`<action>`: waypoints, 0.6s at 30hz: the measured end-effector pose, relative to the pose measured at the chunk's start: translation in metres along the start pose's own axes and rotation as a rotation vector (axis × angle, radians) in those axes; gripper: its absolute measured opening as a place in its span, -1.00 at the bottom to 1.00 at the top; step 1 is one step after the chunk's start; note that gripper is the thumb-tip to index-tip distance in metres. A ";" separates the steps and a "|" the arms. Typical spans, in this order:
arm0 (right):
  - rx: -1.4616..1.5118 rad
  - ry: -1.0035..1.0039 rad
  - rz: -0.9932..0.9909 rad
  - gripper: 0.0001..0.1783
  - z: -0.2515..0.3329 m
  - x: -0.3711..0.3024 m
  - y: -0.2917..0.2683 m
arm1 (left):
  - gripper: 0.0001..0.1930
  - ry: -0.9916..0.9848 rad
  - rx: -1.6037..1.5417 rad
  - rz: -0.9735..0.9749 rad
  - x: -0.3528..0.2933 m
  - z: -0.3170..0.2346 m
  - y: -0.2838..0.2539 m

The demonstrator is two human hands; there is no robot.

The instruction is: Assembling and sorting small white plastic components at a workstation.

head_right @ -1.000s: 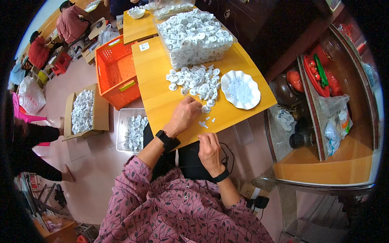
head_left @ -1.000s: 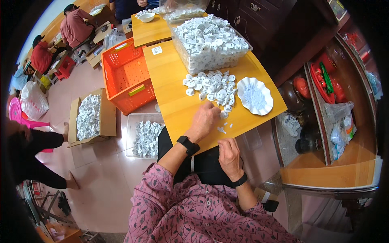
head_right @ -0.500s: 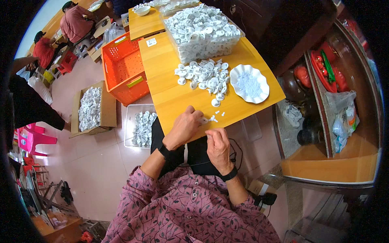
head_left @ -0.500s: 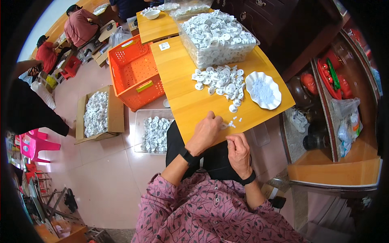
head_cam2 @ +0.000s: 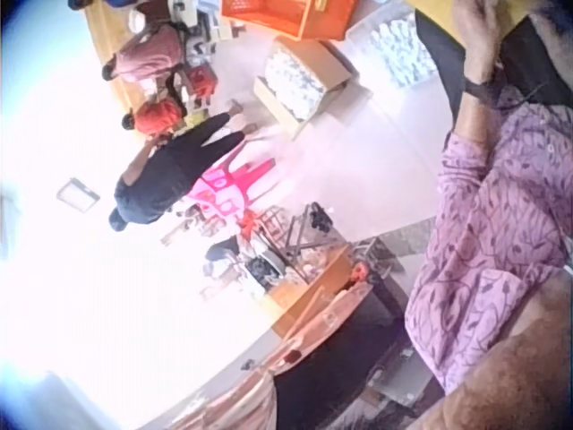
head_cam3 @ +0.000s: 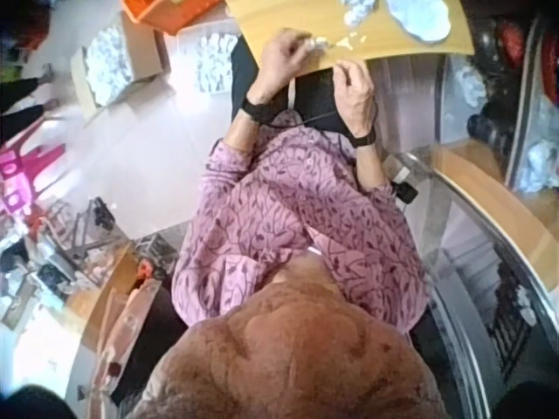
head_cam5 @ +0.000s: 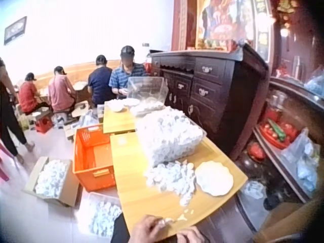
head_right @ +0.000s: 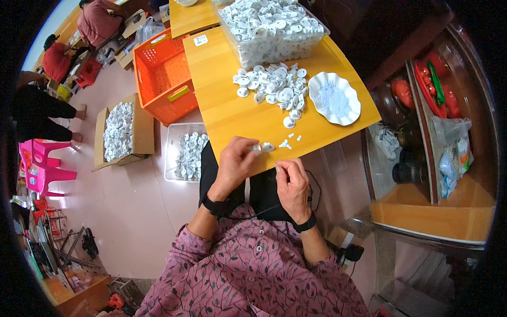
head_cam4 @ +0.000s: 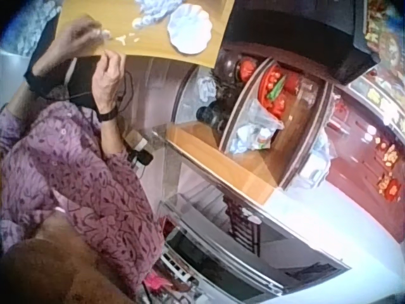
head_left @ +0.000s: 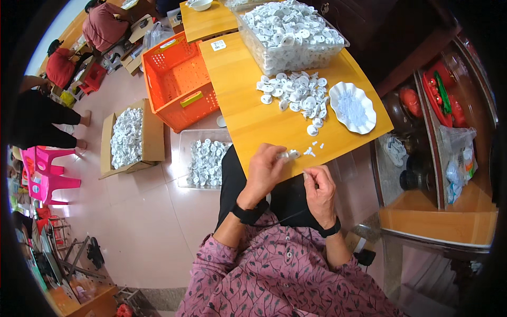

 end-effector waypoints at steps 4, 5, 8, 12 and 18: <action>0.153 0.092 -0.051 -0.84 -0.005 0.001 -0.001 | -0.65 -0.459 -0.978 0.096 -0.009 0.003 -0.002; 0.215 0.142 -0.052 -0.82 -0.004 0.001 -0.001 | -0.61 -0.482 -1.108 0.119 -0.012 0.003 -0.002; 0.330 0.210 -0.073 -0.77 0.006 0.003 -0.001 | -0.65 -0.488 -1.338 0.195 -0.021 0.011 0.002; 0.418 0.198 -0.097 -0.70 0.017 0.005 0.001 | -0.67 -0.475 -1.462 0.233 -0.028 0.010 0.010; 0.399 0.146 -0.072 -0.67 0.024 0.007 0.007 | -0.64 -0.468 -1.504 0.276 -0.035 0.008 0.016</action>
Point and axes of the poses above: each hand's wrist, its own x-axis towards the middle knuckle, its own y-axis out of the palm, z = x × y, the point moved 5 cm from there along x, towards the middle knuckle, and after that the axes turned 2 degrees about -y, right-handed, at the moved point
